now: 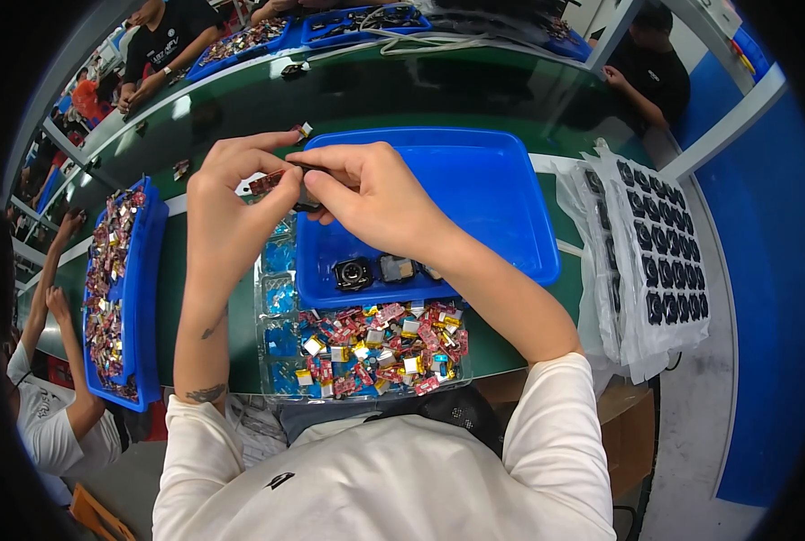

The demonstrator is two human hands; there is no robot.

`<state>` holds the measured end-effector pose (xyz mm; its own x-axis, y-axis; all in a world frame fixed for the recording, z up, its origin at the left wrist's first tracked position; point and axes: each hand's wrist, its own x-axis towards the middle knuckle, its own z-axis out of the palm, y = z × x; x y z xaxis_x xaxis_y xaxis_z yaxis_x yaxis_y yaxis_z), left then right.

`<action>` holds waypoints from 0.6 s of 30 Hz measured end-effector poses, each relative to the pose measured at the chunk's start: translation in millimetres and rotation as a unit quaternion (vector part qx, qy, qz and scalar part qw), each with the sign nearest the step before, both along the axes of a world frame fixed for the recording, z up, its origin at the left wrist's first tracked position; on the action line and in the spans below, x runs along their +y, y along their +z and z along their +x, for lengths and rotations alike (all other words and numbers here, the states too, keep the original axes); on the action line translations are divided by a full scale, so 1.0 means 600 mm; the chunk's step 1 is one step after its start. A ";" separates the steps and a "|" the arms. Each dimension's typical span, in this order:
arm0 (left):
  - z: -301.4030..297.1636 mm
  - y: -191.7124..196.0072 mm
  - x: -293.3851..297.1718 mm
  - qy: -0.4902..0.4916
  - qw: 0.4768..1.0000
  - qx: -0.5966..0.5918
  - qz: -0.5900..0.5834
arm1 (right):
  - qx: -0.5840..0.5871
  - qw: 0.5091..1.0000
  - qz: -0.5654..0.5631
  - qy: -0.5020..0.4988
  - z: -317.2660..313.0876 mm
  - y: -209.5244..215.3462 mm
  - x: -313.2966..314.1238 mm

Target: Assembling small electronic component modules on a factory production line.

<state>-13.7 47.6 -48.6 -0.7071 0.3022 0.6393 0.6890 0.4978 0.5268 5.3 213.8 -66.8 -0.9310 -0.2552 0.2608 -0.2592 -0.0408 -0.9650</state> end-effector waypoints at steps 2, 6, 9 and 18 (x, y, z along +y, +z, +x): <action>-0.001 -0.006 0.002 0.012 0.999 0.042 -0.018 | 0.014 1.000 0.005 -0.018 0.000 -0.004 -0.004; -0.001 -0.010 0.008 0.016 0.997 0.071 -0.016 | 0.059 0.997 0.003 -0.058 -0.005 -0.009 0.001; 0.001 -0.003 0.008 -0.005 0.998 0.069 0.013 | 0.034 0.996 -0.024 -0.073 -0.006 0.000 0.011; 0.001 0.017 -0.010 -0.042 0.980 -0.187 0.055 | 0.048 0.995 -0.032 -0.088 -0.009 0.002 0.019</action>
<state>-12.9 41.6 -38.4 -0.8740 0.3133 0.3713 0.4731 0.3745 0.7975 -0.1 225.4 -65.7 -0.9299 -0.0715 0.3607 -0.3581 -0.0468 -0.9325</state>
